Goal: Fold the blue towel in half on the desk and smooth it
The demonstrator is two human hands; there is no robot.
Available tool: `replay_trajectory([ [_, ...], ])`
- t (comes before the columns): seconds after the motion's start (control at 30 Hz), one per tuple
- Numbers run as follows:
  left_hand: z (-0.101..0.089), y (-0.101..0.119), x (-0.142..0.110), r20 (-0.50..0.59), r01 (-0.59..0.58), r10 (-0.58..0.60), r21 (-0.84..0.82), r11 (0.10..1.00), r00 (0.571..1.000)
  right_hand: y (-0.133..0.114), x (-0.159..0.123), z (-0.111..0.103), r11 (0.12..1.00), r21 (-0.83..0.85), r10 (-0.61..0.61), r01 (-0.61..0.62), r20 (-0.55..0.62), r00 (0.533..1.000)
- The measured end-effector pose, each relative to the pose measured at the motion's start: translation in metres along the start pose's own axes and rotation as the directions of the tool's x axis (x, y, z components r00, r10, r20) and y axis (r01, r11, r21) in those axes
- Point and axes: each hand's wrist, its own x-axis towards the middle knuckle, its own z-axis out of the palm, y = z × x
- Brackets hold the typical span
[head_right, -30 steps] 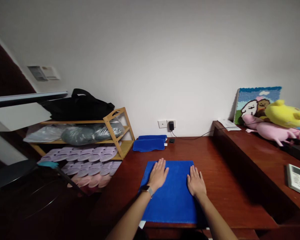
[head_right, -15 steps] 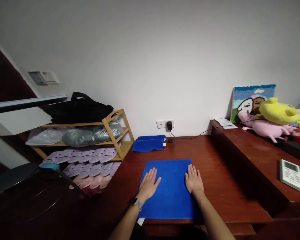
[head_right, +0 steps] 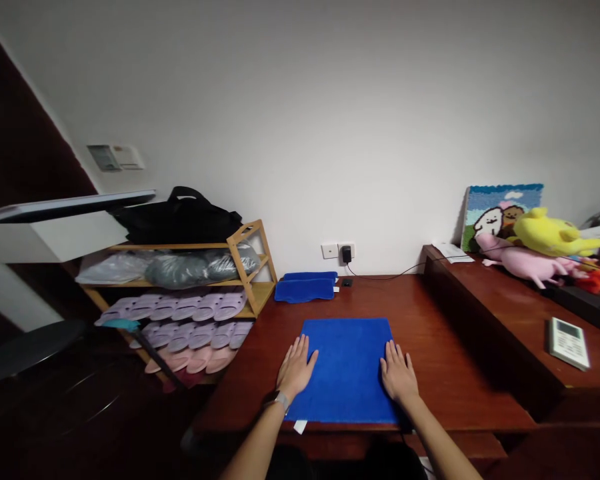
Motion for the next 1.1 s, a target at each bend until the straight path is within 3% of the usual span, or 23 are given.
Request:
replay_trajectory([
  [0.17,0.004,-0.004,0.002,-0.002,0.001,-0.001,0.005,1.0,1.0,0.005,-0.022,0.007,0.999,0.039,-0.02,0.021,-0.03,0.999],
  [0.33,-0.008,-0.001,0.007,0.055,-0.03,0.026,0.06,0.998,0.998,0.003,-0.023,0.003,0.998,0.059,-0.022,0.024,-0.045,0.999],
  [0.4,-0.013,0.02,0.007,-0.008,-0.068,0.069,0.055,0.996,0.998,0.001,-0.023,0.002,0.997,0.072,-0.023,0.027,-0.048,0.999],
  [0.47,-0.01,0.057,0.004,-0.056,-0.15,0.15,0.012,0.989,0.987,0.001,-0.023,0.001,0.996,0.085,-0.023,0.028,-0.052,0.998],
  [0.6,0.019,0.145,-0.008,-0.034,-0.364,0.363,-0.092,0.927,0.931,0.002,-0.023,0.0,0.997,0.071,-0.04,0.043,-0.043,0.998],
  [0.7,0.04,0.176,-0.016,-0.027,-0.408,0.409,-0.128,0.904,0.912,0.004,-0.023,0.0,0.997,0.046,-0.062,0.064,-0.031,0.998],
  [0.8,0.041,0.159,-0.021,-0.012,-0.393,0.395,-0.119,0.912,0.919,0.004,-0.023,0.0,0.997,0.04,-0.057,0.059,-0.037,0.998],
  [1.0,0.003,0.049,-0.037,0.044,-0.157,0.158,-0.035,0.987,0.986,0.004,-0.023,0.002,0.997,0.072,-0.025,0.029,-0.047,0.999],
  [1.1,-0.006,0.008,-0.048,0.051,-0.09,0.091,-0.021,0.996,0.995,0.005,-0.022,0.004,0.998,0.055,-0.017,0.019,-0.036,0.999],
])
